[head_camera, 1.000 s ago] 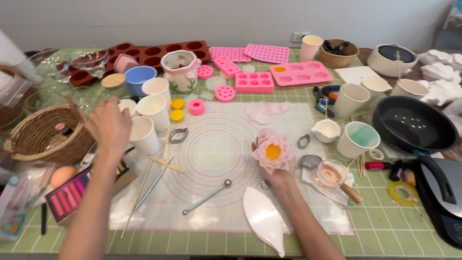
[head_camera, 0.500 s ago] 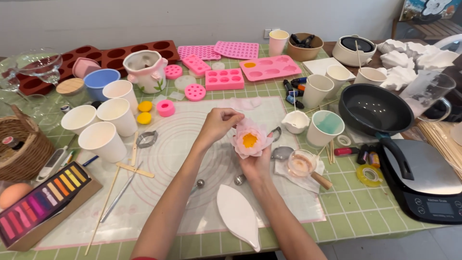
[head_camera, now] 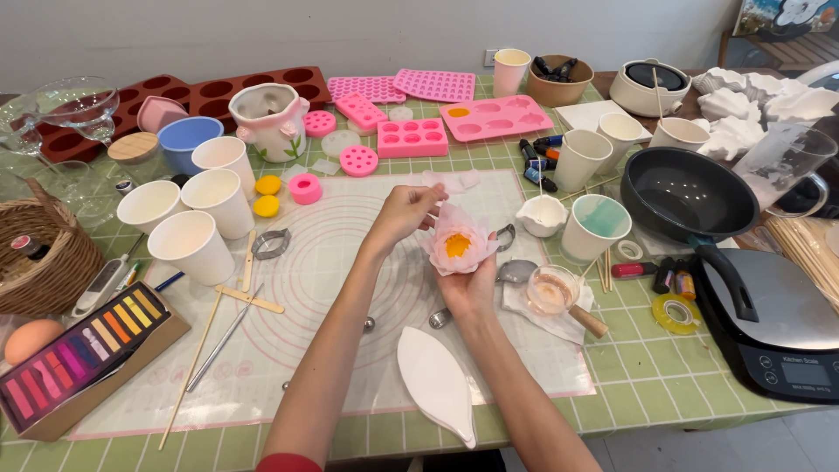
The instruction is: Making a lotus-shaped candle by attaching wax petals.
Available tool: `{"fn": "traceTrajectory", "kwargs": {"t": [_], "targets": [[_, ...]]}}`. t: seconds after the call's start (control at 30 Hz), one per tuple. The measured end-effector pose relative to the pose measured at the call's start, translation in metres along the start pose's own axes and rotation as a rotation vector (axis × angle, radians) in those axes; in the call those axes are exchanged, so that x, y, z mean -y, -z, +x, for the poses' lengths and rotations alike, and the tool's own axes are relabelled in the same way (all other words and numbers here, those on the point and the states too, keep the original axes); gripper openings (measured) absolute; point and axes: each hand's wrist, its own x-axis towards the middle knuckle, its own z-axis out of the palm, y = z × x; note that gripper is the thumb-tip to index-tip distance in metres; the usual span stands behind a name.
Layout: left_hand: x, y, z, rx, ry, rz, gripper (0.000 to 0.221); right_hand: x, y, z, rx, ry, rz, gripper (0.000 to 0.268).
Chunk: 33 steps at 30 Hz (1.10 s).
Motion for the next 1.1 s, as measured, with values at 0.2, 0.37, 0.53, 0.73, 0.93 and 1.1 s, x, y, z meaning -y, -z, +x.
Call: {"fn": "traceTrajectory", "kwargs": {"t": [0.2, 0.37, 0.53, 0.73, 0.93, 1.1], "targets": [[-0.014, 0.005, -0.008, -0.002, 0.086, -0.080, 0.053, -0.001, 0.012, 0.004, 0.062, -0.002, -0.002, 0.065], [-0.029, 0.005, -0.015, 0.033, -0.030, 0.098, 0.038, -0.001, 0.025, 0.011, 0.079, -0.037, 0.030, 0.063], [-0.009, 0.008, 0.000, 0.047, -0.070, 0.223, 0.026, -0.001, 0.019, 0.011, 0.128, -0.041, 0.039, 0.062], [-0.060, -0.002, -0.021, -0.503, -0.353, 0.458, 0.014, -0.001, 0.021, 0.013, 0.047, -0.095, 0.065, 0.064], [-0.109, -0.104, -0.066, -0.098, -0.429, 0.216, 0.016, -0.025, 0.083, 0.046, 0.273, -0.094, 0.052, 0.055], [-0.079, -0.155, -0.066, 0.005, -0.684, 0.557, 0.010, -0.019, 0.037, 0.012, 0.008, -0.155, 0.270, 0.058]]}}
